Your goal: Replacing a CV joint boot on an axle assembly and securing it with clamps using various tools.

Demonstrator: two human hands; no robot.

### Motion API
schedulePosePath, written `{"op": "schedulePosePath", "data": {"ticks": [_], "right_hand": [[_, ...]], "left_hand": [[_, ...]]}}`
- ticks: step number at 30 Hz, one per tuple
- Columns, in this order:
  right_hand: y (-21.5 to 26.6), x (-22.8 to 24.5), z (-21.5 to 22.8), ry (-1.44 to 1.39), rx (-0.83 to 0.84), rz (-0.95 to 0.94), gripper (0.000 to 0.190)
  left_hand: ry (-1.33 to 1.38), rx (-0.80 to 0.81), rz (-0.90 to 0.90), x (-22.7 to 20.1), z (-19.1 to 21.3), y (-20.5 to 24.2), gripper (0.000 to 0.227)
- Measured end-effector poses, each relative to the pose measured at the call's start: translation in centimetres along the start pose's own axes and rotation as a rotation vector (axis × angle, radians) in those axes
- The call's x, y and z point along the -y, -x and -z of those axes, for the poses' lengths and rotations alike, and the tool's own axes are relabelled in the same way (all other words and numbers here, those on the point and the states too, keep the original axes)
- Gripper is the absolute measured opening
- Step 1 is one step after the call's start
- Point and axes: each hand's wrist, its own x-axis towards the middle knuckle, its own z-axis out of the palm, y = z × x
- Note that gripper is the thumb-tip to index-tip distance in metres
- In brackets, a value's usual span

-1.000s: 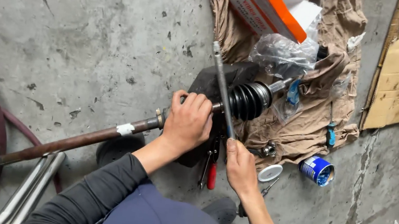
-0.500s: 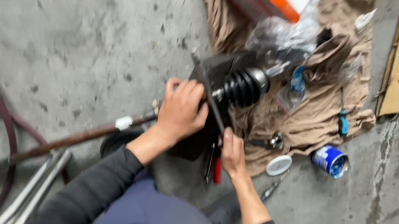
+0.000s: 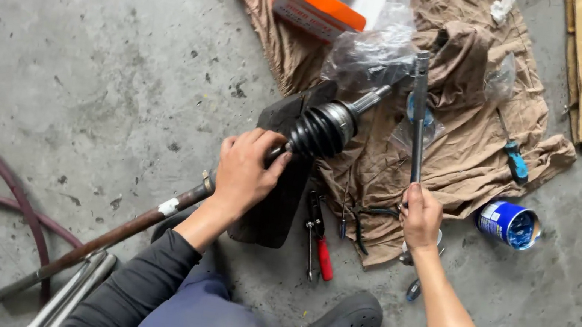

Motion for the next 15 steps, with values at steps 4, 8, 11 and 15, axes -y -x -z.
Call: {"op": "schedulePosePath", "data": {"ticks": [4, 8, 11, 15], "right_hand": [[-0.6, -1.8, 1.4, -0.002, -0.114, -0.060, 0.046], [-1.3, -4.3, 1.5, -0.115, -0.276, -0.184, 0.044], [-2.2, -5.2, 1.4, -0.228, -0.393, -0.244, 0.045], [-4.3, -6.2, 1.4, -0.238, -0.483, -0.315, 0.046]], "left_hand": [[-0.010, 0.033, 0.032, -0.2, -0.9, -0.1, 0.019], [-0.141, -0.025, -0.095, -0.2, -1.4, -0.2, 0.019], [-0.203, -0.032, -0.166, -0.1, -2.0, -0.5, 0.020], [-0.259, -0.037, -0.176, 0.6, -2.5, 0.1, 0.022]]}}
